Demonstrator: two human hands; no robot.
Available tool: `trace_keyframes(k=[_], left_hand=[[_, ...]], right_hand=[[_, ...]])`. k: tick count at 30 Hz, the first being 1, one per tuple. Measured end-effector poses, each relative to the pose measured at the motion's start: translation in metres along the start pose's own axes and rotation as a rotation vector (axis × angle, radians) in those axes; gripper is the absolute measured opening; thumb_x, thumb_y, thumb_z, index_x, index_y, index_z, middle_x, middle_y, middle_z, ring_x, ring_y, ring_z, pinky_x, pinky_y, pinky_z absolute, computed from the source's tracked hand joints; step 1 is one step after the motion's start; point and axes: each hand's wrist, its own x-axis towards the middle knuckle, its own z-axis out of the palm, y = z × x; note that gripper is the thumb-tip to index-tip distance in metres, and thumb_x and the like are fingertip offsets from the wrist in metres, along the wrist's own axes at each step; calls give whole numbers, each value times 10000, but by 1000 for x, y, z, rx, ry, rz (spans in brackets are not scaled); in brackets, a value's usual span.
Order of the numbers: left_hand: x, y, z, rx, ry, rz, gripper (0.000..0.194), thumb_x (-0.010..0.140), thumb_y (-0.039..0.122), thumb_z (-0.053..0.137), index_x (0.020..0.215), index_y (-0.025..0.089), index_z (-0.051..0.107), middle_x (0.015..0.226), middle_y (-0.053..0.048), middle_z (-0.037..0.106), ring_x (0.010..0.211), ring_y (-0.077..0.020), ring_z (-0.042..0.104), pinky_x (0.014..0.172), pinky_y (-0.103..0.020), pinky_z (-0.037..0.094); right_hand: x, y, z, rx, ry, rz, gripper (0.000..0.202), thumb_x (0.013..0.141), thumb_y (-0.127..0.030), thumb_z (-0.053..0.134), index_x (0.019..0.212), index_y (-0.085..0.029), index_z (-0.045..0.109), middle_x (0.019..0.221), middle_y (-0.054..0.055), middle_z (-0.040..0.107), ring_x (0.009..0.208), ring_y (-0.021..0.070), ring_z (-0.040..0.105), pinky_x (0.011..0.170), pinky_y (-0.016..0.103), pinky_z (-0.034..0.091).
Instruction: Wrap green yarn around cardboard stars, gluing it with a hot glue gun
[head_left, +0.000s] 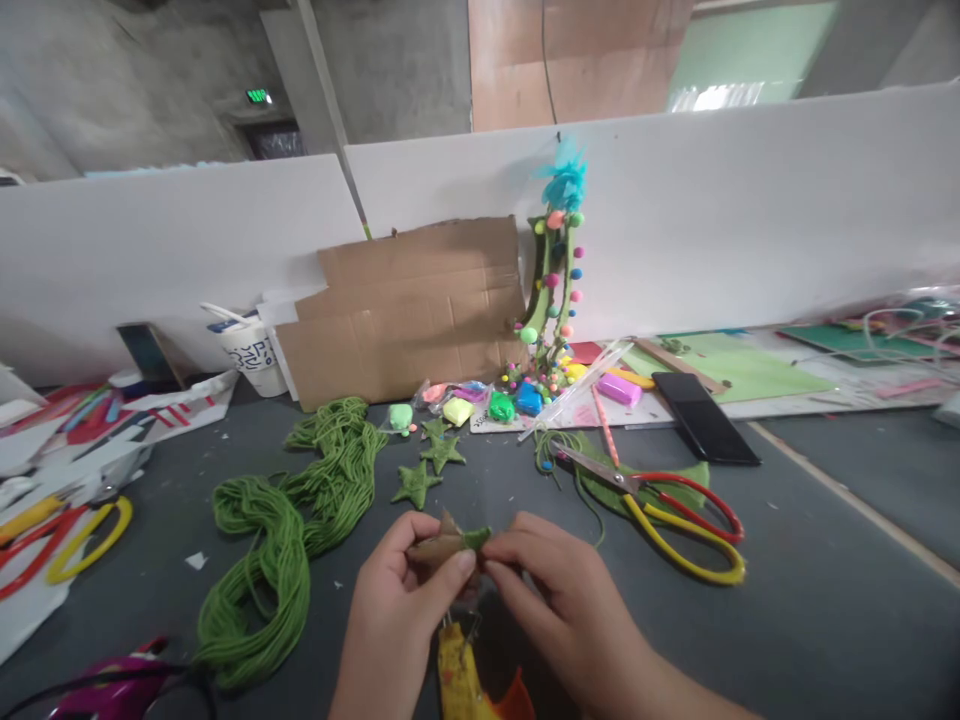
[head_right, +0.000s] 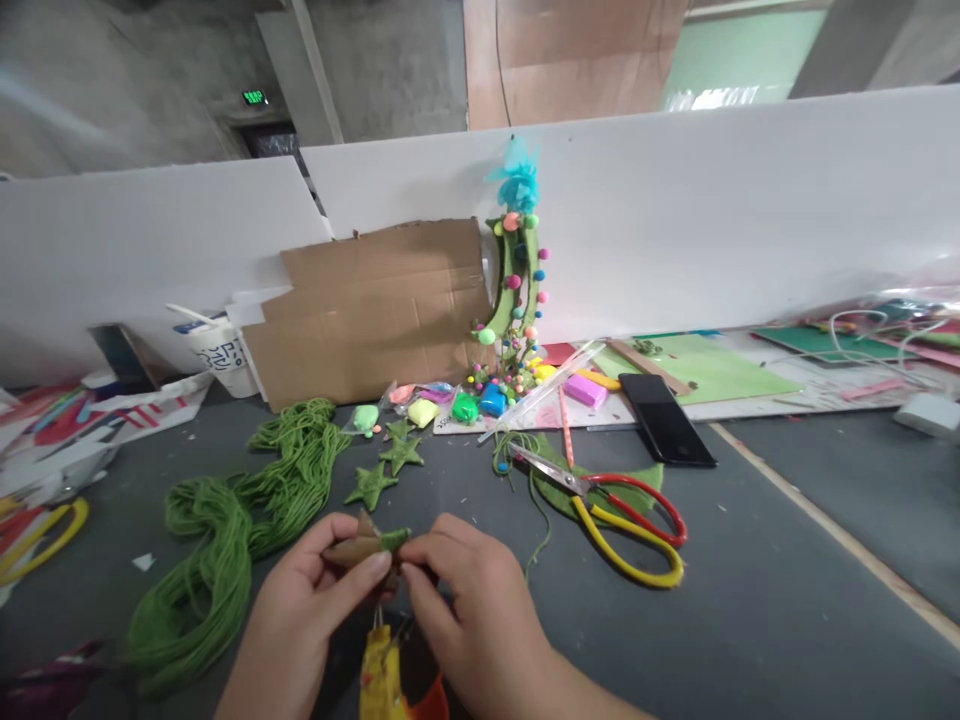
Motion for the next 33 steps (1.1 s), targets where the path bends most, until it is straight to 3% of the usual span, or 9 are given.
trace_keyframes(k=[5, 11, 14, 18, 21, 25, 28, 31, 33], left_hand=[[2, 0, -4, 150, -19, 22, 183, 610, 245, 714, 680, 185, 556, 542, 50, 592, 473, -122, 530, 467, -227, 483], [3, -1, -3, 351, -109, 55, 104, 613, 154, 653, 649, 193, 564, 496, 59, 578, 473, -120, 535, 462, -193, 418], [1, -1, -1, 327, -196, 1, 113, 607, 141, 655, 640, 194, 562, 478, 41, 605, 465, -127, 550, 446, -189, 411], [-4, 0, -2, 194, -349, -130, 169, 607, 164, 694, 647, 188, 532, 449, 6, 635, 366, -97, 491, 377, -173, 381], [-6, 1, -5, 53, -429, -173, 211, 608, 206, 723, 691, 181, 531, 485, -31, 673, 353, -91, 490, 367, -170, 379], [-3, 2, -6, -73, -363, -104, 183, 620, 189, 733, 715, 161, 578, 534, -24, 673, 443, -109, 563, 440, -188, 442], [0, 1, -4, -143, -277, -59, 168, 644, 145, 717, 783, 146, 622, 595, -14, 662, 513, -118, 591, 461, -187, 456], [1, -3, -3, -212, -262, -96, 147, 680, 124, 692, 794, 151, 603, 652, -21, 676, 529, -107, 585, 466, -181, 447], [2, -4, -3, -216, -259, -123, 127, 704, 132, 680, 762, 159, 570, 623, -15, 676, 501, -97, 570, 482, -182, 447]], right_hand=[[-3, -3, -2, -294, -123, -142, 201, 869, -134, 422, 793, -167, 606, 737, 36, 568, 630, 144, 527, 558, 235, 365], [1, -16, -19, -433, -234, -78, 134, 815, -142, 493, 699, -180, 547, 722, 12, 552, 601, 132, 487, 528, 244, 310], [5, -23, -34, -390, -270, -28, 143, 787, -119, 514, 659, -179, 535, 689, -5, 531, 608, 122, 481, 534, 237, 300], [15, -28, -50, -194, -306, 60, 142, 761, -89, 534, 672, -184, 590, 663, -27, 516, 626, 110, 481, 549, 222, 311], [21, -23, -52, 125, -345, 218, 121, 752, -117, 561, 663, -181, 613, 644, -34, 506, 599, 99, 457, 533, 215, 309], [19, -10, -34, 720, -340, 562, 82, 750, -249, 624, 740, -180, 581, 550, -71, 432, 454, 59, 296, 420, 199, 176], [13, -3, -16, 1066, -376, 720, 142, 753, -259, 624, 744, -183, 505, 550, -80, 449, 401, 35, 184, 390, 200, 76], [10, 2, -6, 1129, -396, 757, 169, 750, -248, 628, 716, -173, 480, 582, -68, 491, 395, 25, 155, 385, 194, 54], [11, 5, -5, 1027, -349, 730, 158, 744, -241, 625, 712, -177, 485, 601, -50, 520, 421, 38, 260, 394, 177, 118]])
